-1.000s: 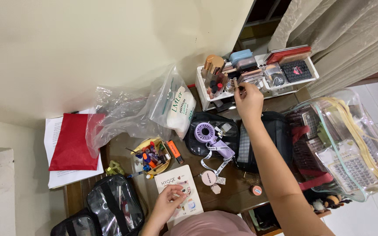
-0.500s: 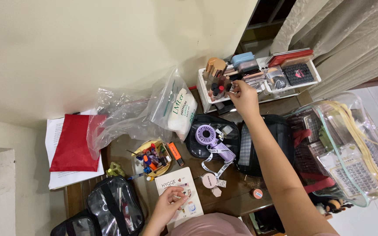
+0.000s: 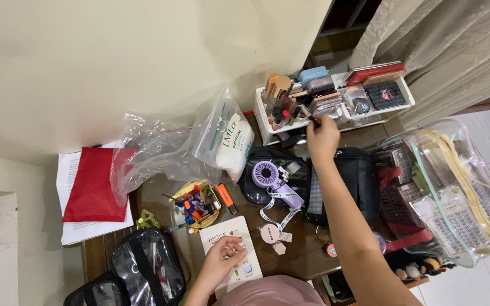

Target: The person organizes various cosmetic items on a wooden desk by picking up containers, lipsticks, and a small fan, and placing them into cosmetic bags or onto shelving units. The person also moves a bottle to a nearby bookshelf and organizes charging cables.

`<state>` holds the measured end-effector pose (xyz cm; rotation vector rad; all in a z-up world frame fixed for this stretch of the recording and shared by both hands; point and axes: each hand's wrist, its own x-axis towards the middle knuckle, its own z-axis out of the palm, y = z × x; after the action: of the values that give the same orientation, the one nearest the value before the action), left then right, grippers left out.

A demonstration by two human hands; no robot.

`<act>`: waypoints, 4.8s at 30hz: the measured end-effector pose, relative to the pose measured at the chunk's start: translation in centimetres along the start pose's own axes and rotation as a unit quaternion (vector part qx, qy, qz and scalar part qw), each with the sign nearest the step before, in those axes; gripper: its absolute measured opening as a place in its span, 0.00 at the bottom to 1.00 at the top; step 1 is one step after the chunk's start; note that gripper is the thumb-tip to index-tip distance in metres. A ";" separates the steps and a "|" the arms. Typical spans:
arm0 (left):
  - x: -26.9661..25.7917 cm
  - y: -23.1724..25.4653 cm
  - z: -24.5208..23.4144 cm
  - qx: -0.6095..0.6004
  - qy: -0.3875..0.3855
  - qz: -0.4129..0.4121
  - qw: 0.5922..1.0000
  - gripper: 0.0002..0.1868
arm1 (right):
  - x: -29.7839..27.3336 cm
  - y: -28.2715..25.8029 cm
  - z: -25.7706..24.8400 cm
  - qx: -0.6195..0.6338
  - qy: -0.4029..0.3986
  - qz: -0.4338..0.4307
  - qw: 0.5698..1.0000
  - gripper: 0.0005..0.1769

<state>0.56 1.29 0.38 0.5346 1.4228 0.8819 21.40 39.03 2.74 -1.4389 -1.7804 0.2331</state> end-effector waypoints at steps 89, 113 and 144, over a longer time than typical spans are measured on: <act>-4.2 -4.4 -9.5 0.042 0.299 0.168 0.939 0.15 | -17.6 -19.5 5.1 0.145 -0.370 -0.126 0.909 0.23; -1.1 -0.9 -9.0 0.105 0.322 0.230 0.912 0.18 | -18.6 -18.3 5.5 0.256 -0.335 -0.070 0.904 0.22; -5.0 -0.6 6.9 0.222 -0.304 0.175 0.910 0.25 | -41.3 -12.8 -24.4 0.129 -0.131 0.300 0.936 0.16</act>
<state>7.79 -1.71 3.72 1.3199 0.9496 0.5757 29.27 -9.85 6.76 -1.7778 -1.3850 0.9785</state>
